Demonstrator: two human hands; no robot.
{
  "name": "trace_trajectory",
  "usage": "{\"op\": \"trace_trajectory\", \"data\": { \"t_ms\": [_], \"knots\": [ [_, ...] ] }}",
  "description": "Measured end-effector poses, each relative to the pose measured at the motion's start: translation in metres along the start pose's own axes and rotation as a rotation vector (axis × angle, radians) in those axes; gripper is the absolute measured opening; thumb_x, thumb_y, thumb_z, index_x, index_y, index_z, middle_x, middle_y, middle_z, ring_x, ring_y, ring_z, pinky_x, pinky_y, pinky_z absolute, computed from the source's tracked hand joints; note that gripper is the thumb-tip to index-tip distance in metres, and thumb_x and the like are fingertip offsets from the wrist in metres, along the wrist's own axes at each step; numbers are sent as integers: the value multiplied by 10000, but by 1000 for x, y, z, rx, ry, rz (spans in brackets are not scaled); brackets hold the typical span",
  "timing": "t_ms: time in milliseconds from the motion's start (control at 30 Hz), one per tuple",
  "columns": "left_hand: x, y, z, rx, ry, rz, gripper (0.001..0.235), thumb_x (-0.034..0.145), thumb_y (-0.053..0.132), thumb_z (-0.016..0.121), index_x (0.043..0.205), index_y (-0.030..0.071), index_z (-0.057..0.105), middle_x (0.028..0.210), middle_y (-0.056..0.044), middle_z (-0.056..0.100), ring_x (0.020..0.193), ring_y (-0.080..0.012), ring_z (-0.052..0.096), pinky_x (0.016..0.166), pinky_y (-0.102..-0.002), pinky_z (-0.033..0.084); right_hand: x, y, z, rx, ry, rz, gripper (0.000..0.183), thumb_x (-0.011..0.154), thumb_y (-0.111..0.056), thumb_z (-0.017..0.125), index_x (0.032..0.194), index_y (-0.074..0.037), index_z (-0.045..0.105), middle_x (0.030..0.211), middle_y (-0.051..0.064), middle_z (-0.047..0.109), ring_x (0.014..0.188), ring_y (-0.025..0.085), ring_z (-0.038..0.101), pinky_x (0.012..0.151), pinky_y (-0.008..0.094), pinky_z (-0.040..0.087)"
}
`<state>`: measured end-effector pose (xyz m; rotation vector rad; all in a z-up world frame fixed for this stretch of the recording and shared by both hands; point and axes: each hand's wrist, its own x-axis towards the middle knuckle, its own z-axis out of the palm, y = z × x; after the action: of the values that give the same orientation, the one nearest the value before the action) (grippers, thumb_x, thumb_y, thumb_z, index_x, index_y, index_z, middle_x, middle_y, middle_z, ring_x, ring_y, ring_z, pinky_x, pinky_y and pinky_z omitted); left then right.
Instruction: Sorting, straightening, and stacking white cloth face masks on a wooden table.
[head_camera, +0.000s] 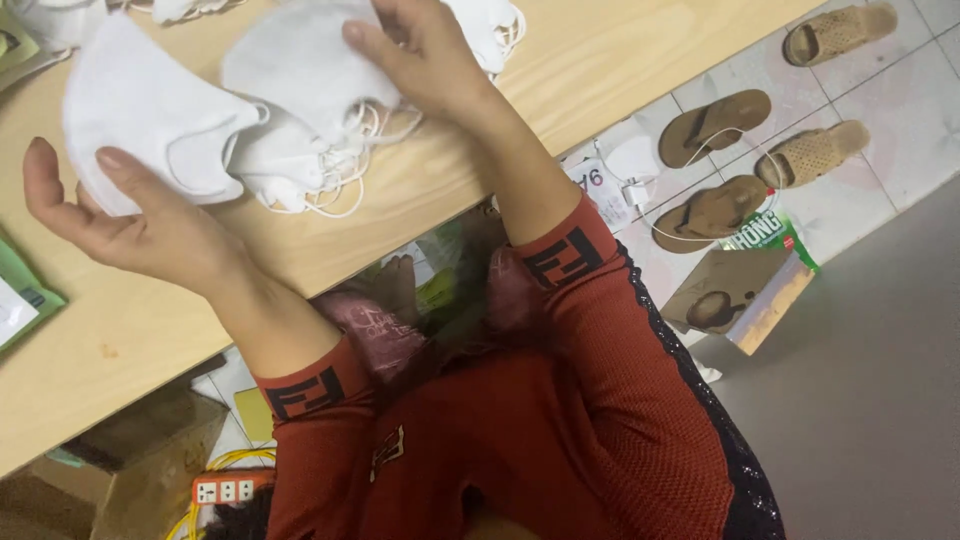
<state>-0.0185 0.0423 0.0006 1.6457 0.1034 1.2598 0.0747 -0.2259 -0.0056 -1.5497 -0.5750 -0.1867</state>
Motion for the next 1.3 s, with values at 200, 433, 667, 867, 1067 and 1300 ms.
{"op": "trace_trajectory", "data": {
  "t_ms": [200,433,667,867,1067,1300],
  "knots": [
    [-3,21,17,-168,-159,-21,268,1060,197,719,1255,58,599,1236,-102,597,1159,-271,598,1022,-434,457,-2,-11,19,609,-46,123,309,1025,-240,708,1237,-21,654,1112,169,782,932,244,774,789,355,661],
    [-14,49,30,-572,-367,-460,713,1013,638,527,1373,23,532,1337,-158,500,1263,-321,536,1087,-475,520,0,2,66,-50,32,84,224,961,-273,643,786,-164,556,743,-79,543,700,62,521,614,237,394],
    [-16,24,9,-97,-510,-85,609,1160,85,662,1646,175,306,1735,-41,308,1675,-220,245,1456,-479,166,4,1,66,-97,19,114,343,957,-335,656,765,-172,423,713,-79,362,652,63,361,603,237,328],
    [-10,4,2,-18,-221,1,657,1146,103,794,1642,208,376,1735,-7,382,1695,-198,327,1503,-473,207,13,41,60,-804,16,159,459,946,-504,670,1260,-172,627,1204,59,652,1135,325,568,852,499,535],
    [-1,16,13,-48,-127,14,221,875,-65,595,1007,-15,766,985,-138,767,973,-259,716,913,-396,584,16,46,63,-937,-134,246,433,847,-347,794,1150,-151,555,980,68,703,977,376,611,686,520,487],
    [2,12,11,-27,-52,27,180,927,-42,619,1058,-36,742,1040,-157,753,1011,-260,706,938,-389,577,14,55,50,-645,97,112,175,819,-191,679,986,-190,733,803,-54,745,752,194,699,631,378,514]
  ]
}}
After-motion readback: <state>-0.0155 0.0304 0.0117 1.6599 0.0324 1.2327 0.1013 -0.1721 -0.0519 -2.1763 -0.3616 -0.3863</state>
